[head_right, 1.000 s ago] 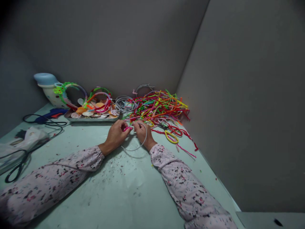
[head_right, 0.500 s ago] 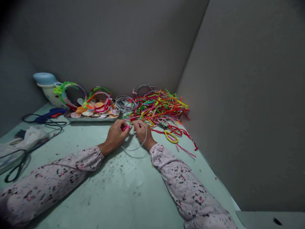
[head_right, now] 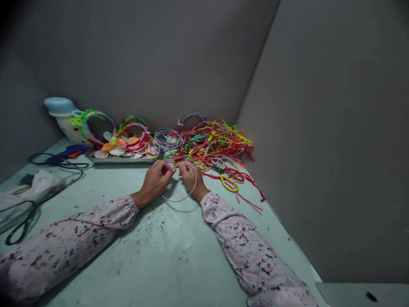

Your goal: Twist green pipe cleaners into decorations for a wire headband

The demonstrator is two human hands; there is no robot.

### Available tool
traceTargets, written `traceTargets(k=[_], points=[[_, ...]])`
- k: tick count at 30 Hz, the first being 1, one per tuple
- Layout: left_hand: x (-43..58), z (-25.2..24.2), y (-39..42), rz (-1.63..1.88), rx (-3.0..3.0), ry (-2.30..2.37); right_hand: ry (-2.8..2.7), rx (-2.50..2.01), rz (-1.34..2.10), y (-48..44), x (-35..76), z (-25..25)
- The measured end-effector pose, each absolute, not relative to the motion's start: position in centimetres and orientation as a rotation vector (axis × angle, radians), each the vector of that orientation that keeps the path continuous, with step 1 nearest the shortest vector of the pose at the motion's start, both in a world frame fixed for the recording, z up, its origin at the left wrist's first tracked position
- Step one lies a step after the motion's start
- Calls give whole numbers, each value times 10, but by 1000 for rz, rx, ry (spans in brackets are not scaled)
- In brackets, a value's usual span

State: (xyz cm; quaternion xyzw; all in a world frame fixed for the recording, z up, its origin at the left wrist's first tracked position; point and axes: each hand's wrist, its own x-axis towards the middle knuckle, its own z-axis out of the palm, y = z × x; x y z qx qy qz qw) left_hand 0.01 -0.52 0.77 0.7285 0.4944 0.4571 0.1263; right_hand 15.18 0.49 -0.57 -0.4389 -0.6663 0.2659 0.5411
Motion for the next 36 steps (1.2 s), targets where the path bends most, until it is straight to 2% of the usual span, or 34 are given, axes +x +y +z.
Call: traceTargets(k=[28, 36], points=[[0, -1, 3, 1273, 1788, 1221, -1604, -1057, 584, 6, 154, -6], [0, -3, 3, 1256, 1841, 1345, -1563, -1103, 601, 7, 155, -7]])
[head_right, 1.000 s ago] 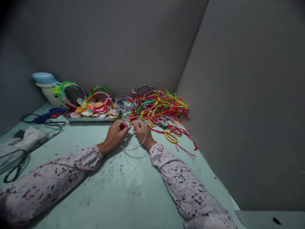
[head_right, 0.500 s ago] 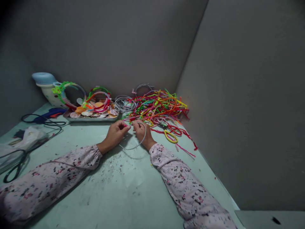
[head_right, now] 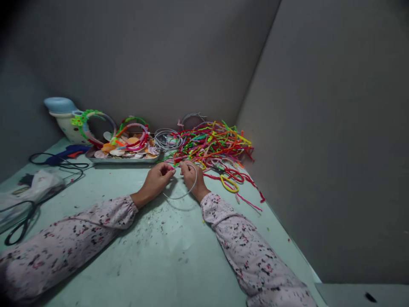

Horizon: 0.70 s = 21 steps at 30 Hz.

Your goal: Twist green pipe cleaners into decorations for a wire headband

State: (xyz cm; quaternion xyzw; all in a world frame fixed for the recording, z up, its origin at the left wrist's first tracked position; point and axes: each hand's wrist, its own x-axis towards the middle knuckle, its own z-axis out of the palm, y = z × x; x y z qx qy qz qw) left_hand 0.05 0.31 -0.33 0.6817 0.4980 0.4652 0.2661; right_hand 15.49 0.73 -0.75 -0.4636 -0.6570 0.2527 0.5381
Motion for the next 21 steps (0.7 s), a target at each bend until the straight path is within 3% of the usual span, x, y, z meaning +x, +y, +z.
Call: traceTargets(k=[21], points=[[-1, 2, 0, 1290, 1766, 1327, -1557, -1066, 666, 4, 154, -5]])
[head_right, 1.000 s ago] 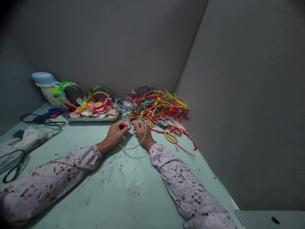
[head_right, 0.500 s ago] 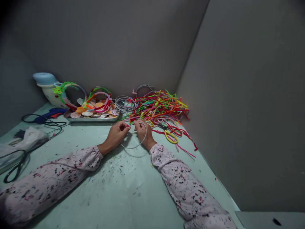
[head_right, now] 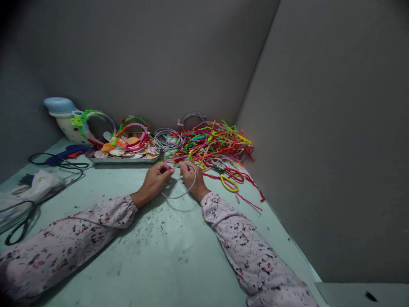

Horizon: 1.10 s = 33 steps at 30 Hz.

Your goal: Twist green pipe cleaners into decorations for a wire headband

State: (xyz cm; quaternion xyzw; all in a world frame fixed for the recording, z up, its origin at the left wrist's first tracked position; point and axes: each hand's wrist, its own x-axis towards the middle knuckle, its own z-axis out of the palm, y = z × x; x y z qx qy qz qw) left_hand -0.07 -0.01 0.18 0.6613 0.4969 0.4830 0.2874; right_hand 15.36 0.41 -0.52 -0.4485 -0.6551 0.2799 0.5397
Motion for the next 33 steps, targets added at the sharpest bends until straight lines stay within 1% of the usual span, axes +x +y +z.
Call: traceTargets(k=[9, 18, 33], points=[[1, 5, -2, 1282, 1738, 1320, -1558, -1035, 664, 7, 154, -9], [0, -2, 3, 1289, 1917, 1369, -1569, -1086, 623, 8, 154, -9], [0, 4, -2, 1300, 1768, 1312, -1575, -1047, 687, 5, 153, -7]])
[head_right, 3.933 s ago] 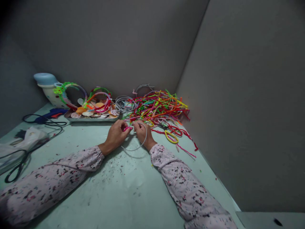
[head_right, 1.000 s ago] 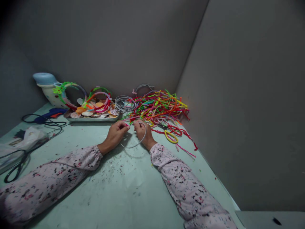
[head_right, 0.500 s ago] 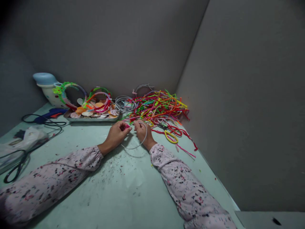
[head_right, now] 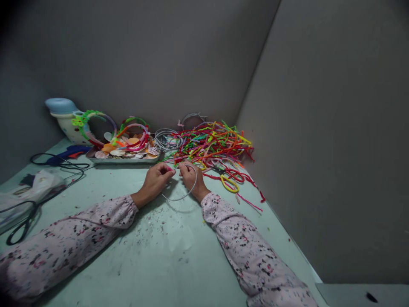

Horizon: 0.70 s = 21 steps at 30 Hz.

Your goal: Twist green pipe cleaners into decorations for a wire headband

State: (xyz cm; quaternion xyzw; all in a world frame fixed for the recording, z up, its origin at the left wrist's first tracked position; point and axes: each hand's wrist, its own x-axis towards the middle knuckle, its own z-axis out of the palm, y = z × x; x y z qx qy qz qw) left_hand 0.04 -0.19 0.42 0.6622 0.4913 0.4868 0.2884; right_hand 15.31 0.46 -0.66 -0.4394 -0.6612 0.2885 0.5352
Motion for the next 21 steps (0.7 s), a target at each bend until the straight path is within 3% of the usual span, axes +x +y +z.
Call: traceTargets(k=[21], points=[[0, 3, -1, 1275, 1659, 1192, -1516, -1048, 755, 8, 154, -10]])
